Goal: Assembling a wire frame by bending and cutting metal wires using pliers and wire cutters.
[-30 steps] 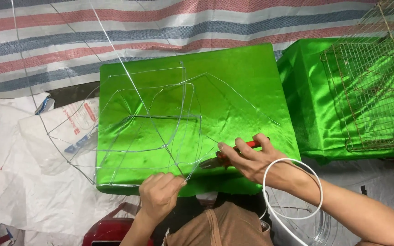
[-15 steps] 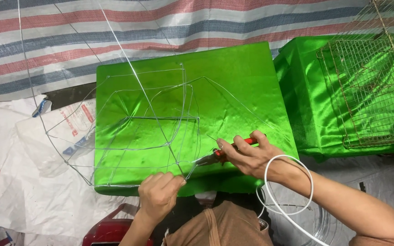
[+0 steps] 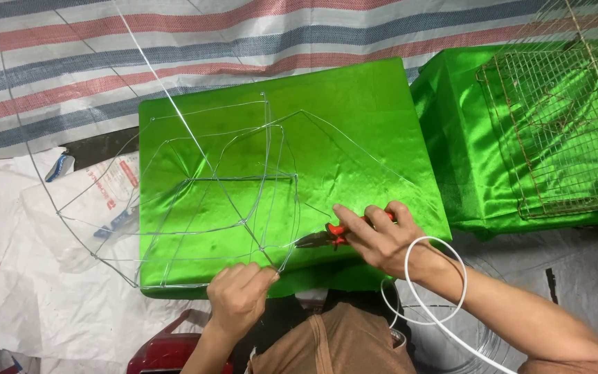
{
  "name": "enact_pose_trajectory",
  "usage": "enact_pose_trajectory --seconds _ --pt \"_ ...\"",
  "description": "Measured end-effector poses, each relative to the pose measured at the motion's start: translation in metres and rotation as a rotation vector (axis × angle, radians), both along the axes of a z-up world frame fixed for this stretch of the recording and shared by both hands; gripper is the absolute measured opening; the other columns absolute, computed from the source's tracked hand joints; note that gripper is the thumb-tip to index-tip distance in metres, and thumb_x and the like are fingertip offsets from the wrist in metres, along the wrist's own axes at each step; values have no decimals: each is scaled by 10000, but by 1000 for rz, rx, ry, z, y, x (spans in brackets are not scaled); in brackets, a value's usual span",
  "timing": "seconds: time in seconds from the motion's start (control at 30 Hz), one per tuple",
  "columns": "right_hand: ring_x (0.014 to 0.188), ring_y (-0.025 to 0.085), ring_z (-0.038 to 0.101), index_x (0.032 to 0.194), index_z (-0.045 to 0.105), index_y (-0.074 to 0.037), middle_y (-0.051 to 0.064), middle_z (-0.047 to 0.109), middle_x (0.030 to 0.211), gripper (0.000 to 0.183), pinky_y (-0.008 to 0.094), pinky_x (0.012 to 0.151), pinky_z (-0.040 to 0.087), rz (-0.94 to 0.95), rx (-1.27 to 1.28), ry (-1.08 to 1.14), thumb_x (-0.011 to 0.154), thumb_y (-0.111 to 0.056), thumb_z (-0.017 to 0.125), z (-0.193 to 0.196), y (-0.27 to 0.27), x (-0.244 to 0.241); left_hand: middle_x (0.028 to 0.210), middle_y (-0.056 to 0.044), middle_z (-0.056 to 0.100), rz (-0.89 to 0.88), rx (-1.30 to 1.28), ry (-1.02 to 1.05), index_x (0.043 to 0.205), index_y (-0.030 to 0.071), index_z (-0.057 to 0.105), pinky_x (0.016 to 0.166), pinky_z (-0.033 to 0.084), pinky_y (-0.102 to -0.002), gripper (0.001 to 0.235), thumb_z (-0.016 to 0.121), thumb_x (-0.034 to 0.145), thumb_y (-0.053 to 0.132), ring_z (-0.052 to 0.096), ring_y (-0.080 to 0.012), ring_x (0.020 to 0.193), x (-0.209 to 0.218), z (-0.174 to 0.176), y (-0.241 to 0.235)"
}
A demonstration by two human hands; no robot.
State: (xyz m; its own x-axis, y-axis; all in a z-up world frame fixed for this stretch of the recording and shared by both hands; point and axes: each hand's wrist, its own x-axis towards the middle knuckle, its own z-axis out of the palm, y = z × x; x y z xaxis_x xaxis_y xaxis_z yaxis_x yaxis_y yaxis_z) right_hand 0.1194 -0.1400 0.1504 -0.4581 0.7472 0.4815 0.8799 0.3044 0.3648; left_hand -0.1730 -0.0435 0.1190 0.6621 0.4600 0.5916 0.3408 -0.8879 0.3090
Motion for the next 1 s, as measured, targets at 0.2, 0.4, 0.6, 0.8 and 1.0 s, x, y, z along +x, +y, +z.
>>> enact_pose_trajectory --seconds 0.2,0.4,0.6,0.8,1.0 --pt "1223 206 518 1098 780 -284 -67 566 1489 141 496 1057 272 -146 24 50 979 -322 714 -13 -21 1 570 59 518 14 -18 -29 758 169 689 450 273 -273 187 667 944 168 423 -99 468 -8 -13 -4" --pt "1307 315 531 1160 757 -83 115 554 1484 484 504 1070 393 -174 -835 1272 686 -16 683 -105 -80 -14 584 45 598 23 -23 -83 768 153 720 439 382 -257 142 720 910 160 501 -87 486 -14 -38 -8" --pt "1083 188 652 1180 745 -12 117 607 1496 511 322 932 517 -242 -1468 2285 678 51 672 -104 -68 -43 555 15 653 -13 -8 -130 764 151 743 366 375 -243 149 721 909 122 532 -70 415 -8 -54 -18" --pt "923 184 699 1094 728 78 244 642 1412 410 246 644 518 -146 -1502 2485 712 135 590 -103 -58 -46 551 24 630 -28 -1 -128 750 137 752 404 331 -268 126 750 875 133 517 -100 450 -4 -58 -26" --pt "647 119 631 859 739 13 267 732 1297 185 220 542 460 -220 -1491 2257 742 50 601 -108 -58 -35 557 41 637 -17 -20 -119 766 157 765 389 300 -246 135 740 895 186 478 -71 458 -7 -75 -30"
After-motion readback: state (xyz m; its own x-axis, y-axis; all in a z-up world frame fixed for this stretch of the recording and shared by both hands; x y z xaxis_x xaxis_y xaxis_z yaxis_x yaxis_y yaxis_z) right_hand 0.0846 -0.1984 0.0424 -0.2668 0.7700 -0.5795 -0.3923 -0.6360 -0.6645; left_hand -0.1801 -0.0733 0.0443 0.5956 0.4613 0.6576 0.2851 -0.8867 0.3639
